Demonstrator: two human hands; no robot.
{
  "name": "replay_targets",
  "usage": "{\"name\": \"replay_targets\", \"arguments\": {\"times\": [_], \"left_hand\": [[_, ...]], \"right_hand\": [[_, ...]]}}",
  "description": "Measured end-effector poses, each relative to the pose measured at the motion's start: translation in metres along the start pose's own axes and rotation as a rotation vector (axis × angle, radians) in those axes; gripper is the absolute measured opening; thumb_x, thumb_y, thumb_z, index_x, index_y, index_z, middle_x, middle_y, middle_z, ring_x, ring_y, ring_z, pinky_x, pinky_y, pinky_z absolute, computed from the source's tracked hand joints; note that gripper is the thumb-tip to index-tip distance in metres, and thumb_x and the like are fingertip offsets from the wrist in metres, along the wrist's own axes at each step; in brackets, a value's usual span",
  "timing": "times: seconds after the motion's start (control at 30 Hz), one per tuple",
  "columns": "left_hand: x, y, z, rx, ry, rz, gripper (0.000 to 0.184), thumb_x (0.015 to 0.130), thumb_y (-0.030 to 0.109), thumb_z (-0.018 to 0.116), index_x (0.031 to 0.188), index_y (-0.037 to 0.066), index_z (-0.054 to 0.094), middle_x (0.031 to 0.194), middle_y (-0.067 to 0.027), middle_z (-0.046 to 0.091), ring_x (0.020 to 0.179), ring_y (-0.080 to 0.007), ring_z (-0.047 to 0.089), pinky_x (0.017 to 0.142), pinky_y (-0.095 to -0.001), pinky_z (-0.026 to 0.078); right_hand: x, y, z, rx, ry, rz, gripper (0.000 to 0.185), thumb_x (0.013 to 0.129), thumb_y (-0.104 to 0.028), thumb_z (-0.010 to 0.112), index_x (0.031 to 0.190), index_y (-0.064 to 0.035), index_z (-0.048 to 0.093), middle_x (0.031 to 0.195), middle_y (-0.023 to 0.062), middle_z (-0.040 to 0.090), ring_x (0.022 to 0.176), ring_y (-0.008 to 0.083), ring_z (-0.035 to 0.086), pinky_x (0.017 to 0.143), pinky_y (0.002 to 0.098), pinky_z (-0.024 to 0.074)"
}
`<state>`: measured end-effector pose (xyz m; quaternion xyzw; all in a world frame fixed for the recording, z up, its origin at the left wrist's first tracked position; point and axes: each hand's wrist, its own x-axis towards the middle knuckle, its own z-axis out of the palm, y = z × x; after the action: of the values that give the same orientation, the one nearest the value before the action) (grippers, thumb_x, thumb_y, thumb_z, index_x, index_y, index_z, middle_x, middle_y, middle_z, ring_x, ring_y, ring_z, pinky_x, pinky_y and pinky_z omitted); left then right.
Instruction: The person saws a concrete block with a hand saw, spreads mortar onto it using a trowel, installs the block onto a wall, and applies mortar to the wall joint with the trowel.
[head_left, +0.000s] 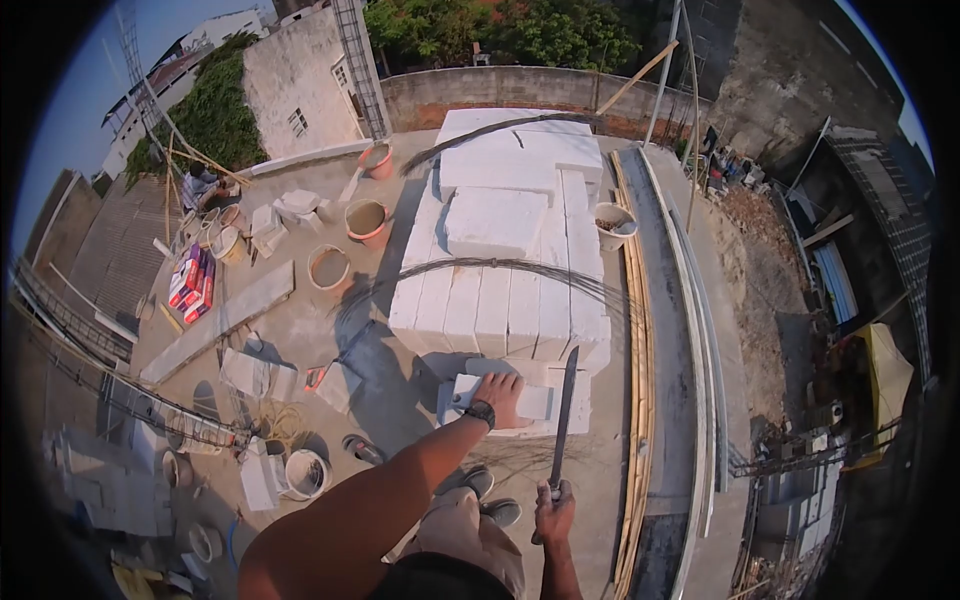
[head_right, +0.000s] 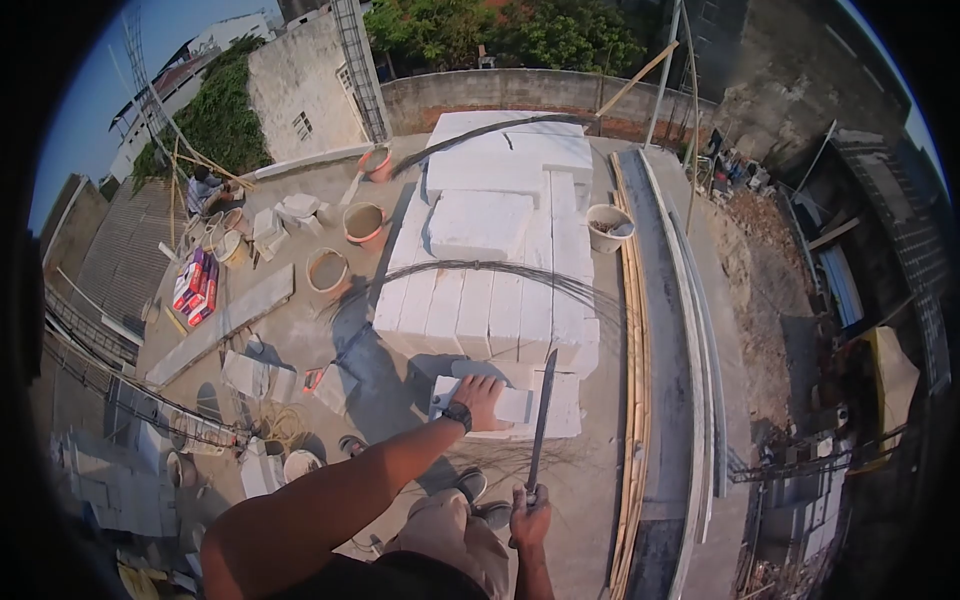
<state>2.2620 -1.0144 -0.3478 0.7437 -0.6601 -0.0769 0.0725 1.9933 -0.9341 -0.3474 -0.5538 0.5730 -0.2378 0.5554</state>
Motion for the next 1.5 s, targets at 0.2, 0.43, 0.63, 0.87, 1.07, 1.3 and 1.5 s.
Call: {"name": "replay_targets", "arguments": {"times": [0.2, 0.43, 0.63, 0.87, 1.07, 1.3, 1.5], "left_hand": [[0.003, 0.001, -0.007, 0.051, -0.119, -0.013, 0.090, 0.069, 0.063, 0.072, 0.130, 0.001, 0.049, 0.129, -0.0154, 0.053, 0.122, -0.0293, 0.048, 0.103, -0.0452, 0.032], [0.002, 0.002, -0.011, 0.003, -0.123, -0.023, 0.088, 0.069, 0.060, 0.073, 0.131, 0.002, 0.049, 0.130, -0.0157, 0.053, 0.123, -0.0298, 0.047, 0.104, -0.0455, 0.032], [0.002, 0.001, -0.010, -0.017, -0.105, -0.028, 0.086, 0.069, 0.061, 0.073, 0.128, 0.003, 0.051, 0.128, -0.0159, 0.054, 0.122, -0.0303, 0.048, 0.104, -0.0451, 0.032], [0.000, 0.000, -0.005, 0.013, -0.051, -0.003, 0.083, 0.068, 0.061, 0.074, 0.123, 0.002, 0.052, 0.126, -0.0162, 0.055, 0.122, -0.0308, 0.048, 0.103, -0.0445, 0.032], [0.000, 0.003, -0.012, 0.024, -0.073, -0.015, 0.084, 0.068, 0.062, 0.074, 0.123, 0.002, 0.052, 0.125, -0.0160, 0.055, 0.121, -0.0304, 0.048, 0.102, -0.0442, 0.033], [0.003, 0.001, -0.012, 0.032, -0.090, -0.018, 0.085, 0.067, 0.062, 0.073, 0.124, 0.002, 0.052, 0.127, -0.0162, 0.055, 0.122, -0.0300, 0.048, 0.103, -0.0431, 0.033], [0.001, 0.002, -0.016, 0.008, -0.126, -0.029, 0.086, 0.067, 0.060, 0.073, 0.126, 0.002, 0.051, 0.129, -0.0166, 0.054, 0.122, -0.0305, 0.048, 0.103, -0.0434, 0.032]], "right_hand": [[-0.012, -0.041, -0.002, -0.150, 0.130, -0.176, 0.025, 0.095, -0.024, 0.065, 0.099, -0.0008, 0.057, 0.063, 0.0084, 0.057, 0.056, 0.0180, 0.054, 0.056, 0.0351, 0.0448], [-0.008, -0.010, 0.007, -0.425, 0.132, -0.113, 0.036, 0.093, -0.034, 0.065, 0.099, 0.0013, 0.058, 0.070, 0.0201, 0.063, 0.063, 0.0347, 0.064, 0.060, 0.0428, 0.0486], [-0.015, 0.049, 0.010, -0.427, 0.009, -0.008, 0.038, 0.092, -0.036, 0.066, 0.093, 0.0013, 0.058, 0.070, 0.0194, 0.063, 0.065, 0.0370, 0.065, 0.060, 0.0440, 0.0493], [-0.022, 0.025, 0.009, -0.363, 0.064, -0.072, 0.032, 0.091, -0.029, 0.069, 0.093, 0.0002, 0.057, 0.065, 0.0154, 0.061, 0.057, 0.0328, 0.060, 0.057, 0.0442, 0.0466], [-0.012, -0.036, 0.000, -0.132, 0.097, -0.177, 0.028, 0.093, -0.019, 0.067, 0.108, 0.0007, 0.054, 0.062, 0.0113, 0.056, 0.052, 0.0206, 0.053, 0.051, 0.0377, 0.0431], [-0.007, -0.039, 0.010, -0.231, 0.091, -0.252, 0.028, 0.092, -0.020, 0.068, 0.110, -0.0014, 0.055, 0.065, 0.0129, 0.059, 0.055, 0.0281, 0.058, 0.054, 0.0405, 0.0465], [-0.005, -0.030, 0.017, -0.380, -0.001, -0.145, 0.032, 0.091, -0.022, 0.068, 0.111, -0.0033, 0.052, 0.072, 0.0173, 0.065, 0.065, 0.0391, 0.066, 0.060, 0.0468, 0.0507]]}}
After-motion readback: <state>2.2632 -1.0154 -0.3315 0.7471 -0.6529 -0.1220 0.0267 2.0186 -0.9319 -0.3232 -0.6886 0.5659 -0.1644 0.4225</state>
